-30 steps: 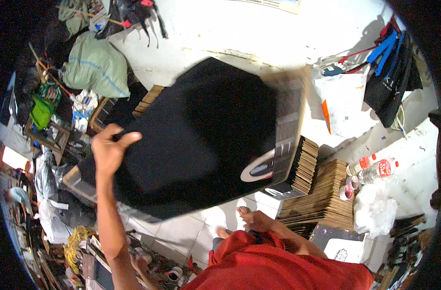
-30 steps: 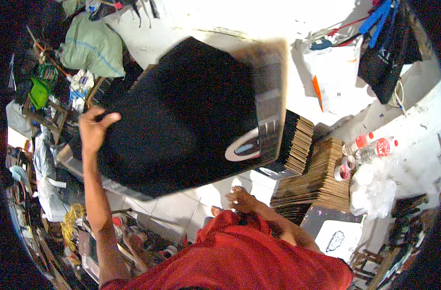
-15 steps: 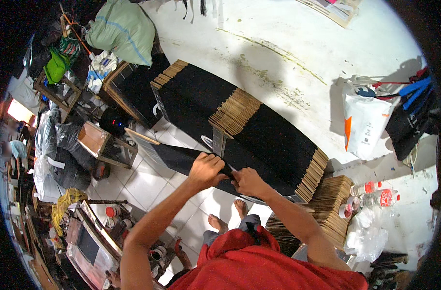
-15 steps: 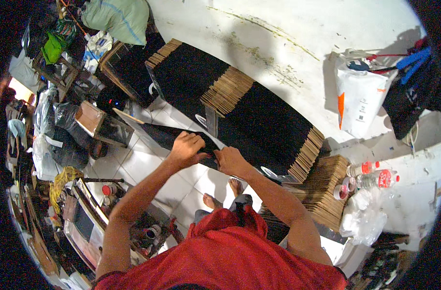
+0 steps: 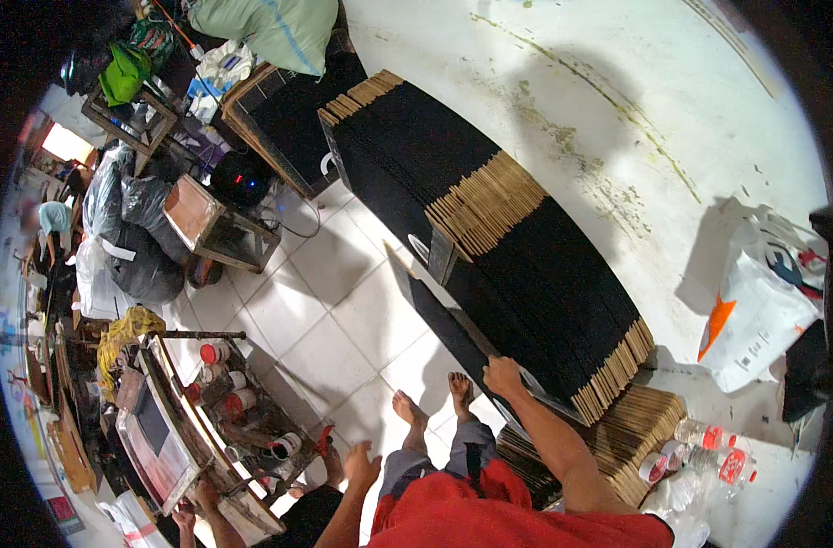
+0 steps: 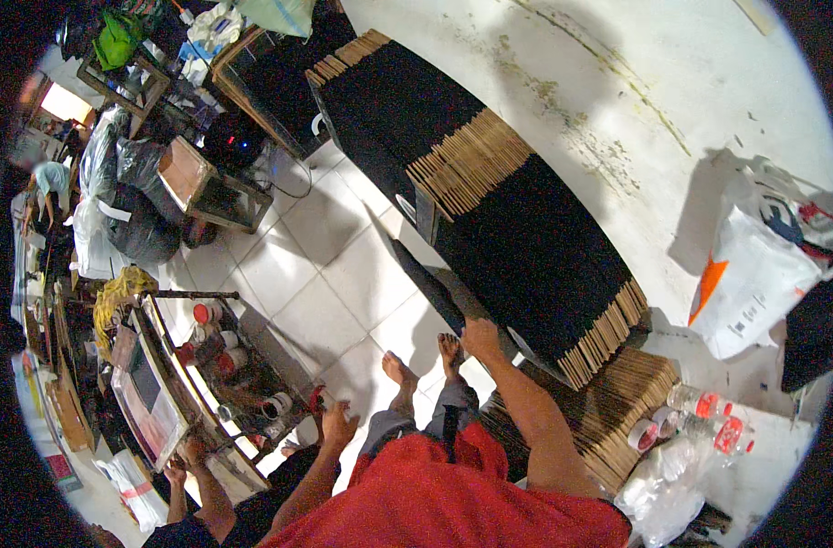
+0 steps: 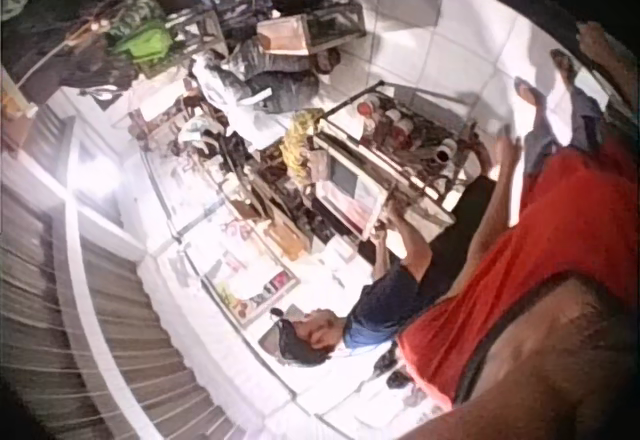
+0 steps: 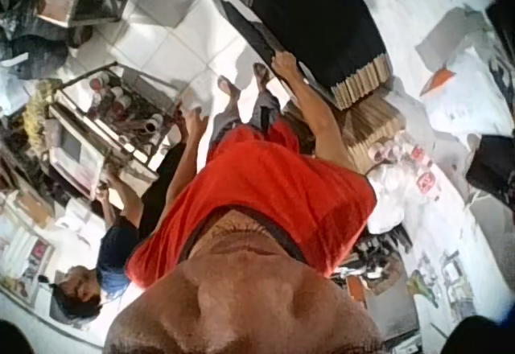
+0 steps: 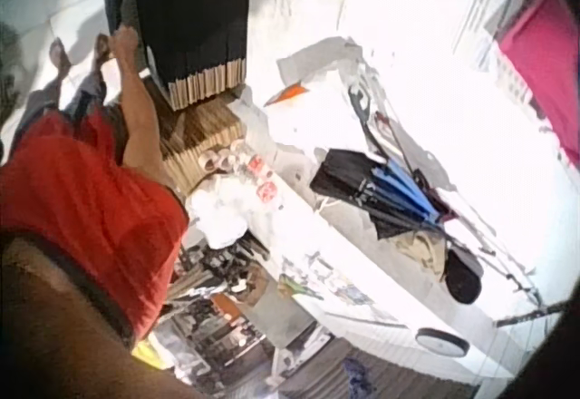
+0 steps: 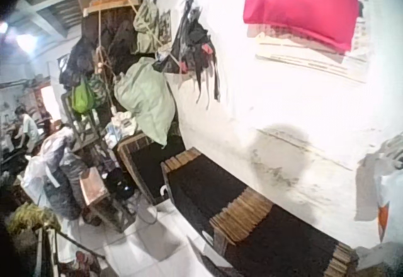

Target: The person repeatedly picks up black printed panels from a stack, hands them to a coworker at a screen-printing station, and then stacks them back after printing. The process is continuous and repetitive.

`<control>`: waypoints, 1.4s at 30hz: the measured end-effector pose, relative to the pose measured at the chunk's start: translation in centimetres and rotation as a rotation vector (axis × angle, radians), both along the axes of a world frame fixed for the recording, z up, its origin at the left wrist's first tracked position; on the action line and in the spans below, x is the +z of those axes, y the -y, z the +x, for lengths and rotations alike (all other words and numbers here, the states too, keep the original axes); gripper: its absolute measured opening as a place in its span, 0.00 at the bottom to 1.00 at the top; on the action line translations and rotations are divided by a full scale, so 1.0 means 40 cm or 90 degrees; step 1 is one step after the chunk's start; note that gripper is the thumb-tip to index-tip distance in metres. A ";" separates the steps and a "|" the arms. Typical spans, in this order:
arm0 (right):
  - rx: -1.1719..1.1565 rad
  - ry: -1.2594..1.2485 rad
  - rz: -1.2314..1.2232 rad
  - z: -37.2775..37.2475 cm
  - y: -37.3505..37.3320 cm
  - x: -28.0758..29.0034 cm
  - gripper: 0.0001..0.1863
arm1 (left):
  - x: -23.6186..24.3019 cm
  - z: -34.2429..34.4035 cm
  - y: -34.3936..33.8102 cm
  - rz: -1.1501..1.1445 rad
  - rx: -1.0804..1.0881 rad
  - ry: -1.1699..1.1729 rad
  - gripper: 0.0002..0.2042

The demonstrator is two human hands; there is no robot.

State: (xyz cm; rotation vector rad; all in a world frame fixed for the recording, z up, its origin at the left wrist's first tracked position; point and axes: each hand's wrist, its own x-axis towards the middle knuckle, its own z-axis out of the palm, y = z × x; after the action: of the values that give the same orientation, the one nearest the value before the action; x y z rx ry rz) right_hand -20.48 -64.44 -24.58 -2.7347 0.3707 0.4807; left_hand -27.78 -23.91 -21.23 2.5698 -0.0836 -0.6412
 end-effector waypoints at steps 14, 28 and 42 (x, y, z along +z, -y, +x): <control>-0.069 -0.018 -0.137 -0.018 0.191 -0.270 0.07 | -0.137 -0.133 0.047 0.015 0.184 -0.239 0.25; -0.094 0.040 -0.182 0.015 0.223 -0.259 0.09 | -0.132 -0.075 0.016 0.049 0.166 -0.191 0.23; -0.060 -0.016 -0.209 0.049 0.212 -0.252 0.11 | -0.160 -0.071 -0.020 0.032 0.215 -0.209 0.23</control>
State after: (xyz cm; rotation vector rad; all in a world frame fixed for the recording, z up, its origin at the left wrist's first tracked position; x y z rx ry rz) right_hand -18.52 -72.92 -34.66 -3.0088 0.6317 0.4650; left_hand -30.62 -23.10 -27.62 2.4070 0.4685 -0.9254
